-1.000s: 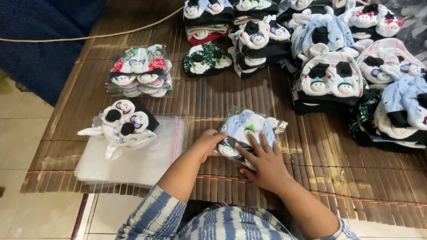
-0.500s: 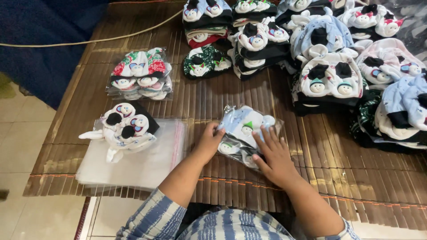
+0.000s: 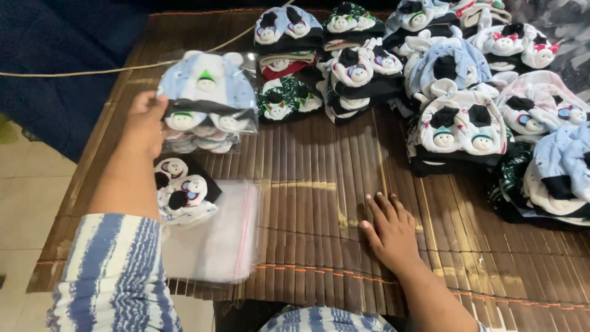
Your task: Packaging baby hats into individual plastic bags
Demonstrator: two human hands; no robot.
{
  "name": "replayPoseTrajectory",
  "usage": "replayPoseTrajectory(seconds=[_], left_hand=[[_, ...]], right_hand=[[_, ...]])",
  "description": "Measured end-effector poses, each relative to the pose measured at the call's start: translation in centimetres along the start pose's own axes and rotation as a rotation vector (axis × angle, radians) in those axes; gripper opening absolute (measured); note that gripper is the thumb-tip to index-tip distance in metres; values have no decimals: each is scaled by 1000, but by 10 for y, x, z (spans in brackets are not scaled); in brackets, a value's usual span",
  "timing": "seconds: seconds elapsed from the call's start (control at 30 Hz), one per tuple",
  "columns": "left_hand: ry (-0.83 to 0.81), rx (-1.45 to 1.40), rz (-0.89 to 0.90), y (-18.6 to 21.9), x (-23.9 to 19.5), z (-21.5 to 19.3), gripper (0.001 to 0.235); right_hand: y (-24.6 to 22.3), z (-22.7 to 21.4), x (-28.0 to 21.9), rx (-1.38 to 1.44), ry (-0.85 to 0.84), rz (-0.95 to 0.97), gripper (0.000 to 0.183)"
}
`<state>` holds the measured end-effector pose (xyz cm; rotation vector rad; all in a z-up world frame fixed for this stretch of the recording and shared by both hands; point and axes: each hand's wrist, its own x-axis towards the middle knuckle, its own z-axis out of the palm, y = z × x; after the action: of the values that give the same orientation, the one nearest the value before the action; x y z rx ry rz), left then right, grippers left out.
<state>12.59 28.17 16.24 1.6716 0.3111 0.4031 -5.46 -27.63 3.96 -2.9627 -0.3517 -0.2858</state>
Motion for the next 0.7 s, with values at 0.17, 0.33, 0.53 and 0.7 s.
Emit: replayPoseTrajectory(seconds=[0.17, 0.33, 0.53, 0.7], left_hand=[[35, 120, -154, -11, 35, -39, 27], [185, 721, -184, 14, 32, -27, 22], [156, 1308, 288, 60, 16, 45, 56], [-142, 1378, 213, 31, 32, 76, 98]], right_hand=[[-10, -5, 0, 77, 233, -92, 64], [-11, -4, 0, 20, 213, -94, 66], [-15, -3, 0, -76, 214, -105, 71], [-17, -4, 0, -60, 241, -103, 69]])
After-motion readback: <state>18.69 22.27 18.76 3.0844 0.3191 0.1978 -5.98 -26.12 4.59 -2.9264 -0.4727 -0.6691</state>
